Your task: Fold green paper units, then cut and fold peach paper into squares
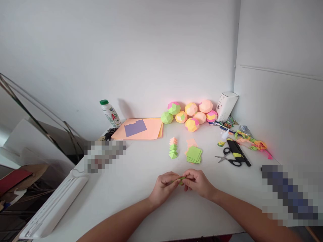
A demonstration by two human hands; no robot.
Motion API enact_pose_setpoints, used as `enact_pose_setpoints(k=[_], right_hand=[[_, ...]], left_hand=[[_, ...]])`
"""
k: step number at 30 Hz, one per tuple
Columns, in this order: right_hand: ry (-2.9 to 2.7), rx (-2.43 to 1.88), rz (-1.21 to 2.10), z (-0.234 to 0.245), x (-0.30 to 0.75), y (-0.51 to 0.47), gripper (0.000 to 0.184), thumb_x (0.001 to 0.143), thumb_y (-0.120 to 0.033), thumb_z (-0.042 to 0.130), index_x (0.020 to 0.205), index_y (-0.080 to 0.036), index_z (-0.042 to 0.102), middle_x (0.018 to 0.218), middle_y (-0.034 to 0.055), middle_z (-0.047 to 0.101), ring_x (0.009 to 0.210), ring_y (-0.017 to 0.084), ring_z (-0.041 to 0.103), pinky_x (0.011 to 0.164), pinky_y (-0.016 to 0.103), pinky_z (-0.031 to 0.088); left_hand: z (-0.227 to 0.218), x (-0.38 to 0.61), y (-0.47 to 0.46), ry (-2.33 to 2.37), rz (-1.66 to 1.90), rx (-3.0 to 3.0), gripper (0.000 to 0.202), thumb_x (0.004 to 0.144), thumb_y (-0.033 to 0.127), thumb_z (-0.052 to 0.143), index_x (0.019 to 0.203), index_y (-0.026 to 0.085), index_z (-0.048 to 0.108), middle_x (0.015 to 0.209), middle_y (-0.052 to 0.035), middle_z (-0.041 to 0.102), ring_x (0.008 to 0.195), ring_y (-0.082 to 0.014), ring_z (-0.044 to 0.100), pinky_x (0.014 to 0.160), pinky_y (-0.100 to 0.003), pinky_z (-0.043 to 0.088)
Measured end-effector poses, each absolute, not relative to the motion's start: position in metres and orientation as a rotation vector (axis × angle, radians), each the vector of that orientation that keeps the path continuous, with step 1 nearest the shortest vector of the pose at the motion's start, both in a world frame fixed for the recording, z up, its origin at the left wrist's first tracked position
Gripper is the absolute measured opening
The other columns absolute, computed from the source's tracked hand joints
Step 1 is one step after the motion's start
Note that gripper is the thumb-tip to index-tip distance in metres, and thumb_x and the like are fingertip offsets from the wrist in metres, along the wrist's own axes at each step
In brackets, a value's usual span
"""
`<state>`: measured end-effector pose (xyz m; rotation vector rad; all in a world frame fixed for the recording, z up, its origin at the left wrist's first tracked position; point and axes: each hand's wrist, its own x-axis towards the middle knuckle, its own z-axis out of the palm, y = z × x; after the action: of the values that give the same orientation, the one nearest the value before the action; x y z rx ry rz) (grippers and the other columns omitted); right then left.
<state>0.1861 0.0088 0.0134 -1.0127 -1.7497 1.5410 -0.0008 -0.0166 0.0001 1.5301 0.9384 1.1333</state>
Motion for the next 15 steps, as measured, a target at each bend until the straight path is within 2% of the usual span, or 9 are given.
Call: enact_pose_setpoints(k=[9, 15], right_hand=[[-1.733, -0.993, 1.529, 0.0106, 0.1856, 0.0085, 0.023, 0.082, -0.04, 0.061, 0.079, -0.017, 0.057, 0.07, 0.0021, 0.066, 0.056, 0.013, 0.06, 0.056, 0.027, 0.049], [-1.738, -0.989, 1.538, 0.014, 0.1853, 0.0079, 0.022, 0.082, -0.039, 0.061, 0.077, -0.017, 0.059, 0.071, 0.0013, 0.064, 0.058, 0.013, 0.06, 0.056, 0.026, 0.049]], left_hand=[[-0.0008, -0.0013, -0.0179, 0.921, 1.168, 1.551, 0.017, 0.087, 0.028, 0.059, 0.089, 0.024, 0.075, 0.08, -0.0057, 0.071, 0.077, -0.0176, 0.065, 0.071, -0.03, 0.052], [0.0012, -0.0003, -0.0161, 0.921, 1.15, 1.555, 0.019, 0.087, 0.031, 0.058, 0.084, 0.02, 0.074, 0.08, -0.007, 0.07, 0.075, -0.0174, 0.064, 0.07, -0.03, 0.051]])
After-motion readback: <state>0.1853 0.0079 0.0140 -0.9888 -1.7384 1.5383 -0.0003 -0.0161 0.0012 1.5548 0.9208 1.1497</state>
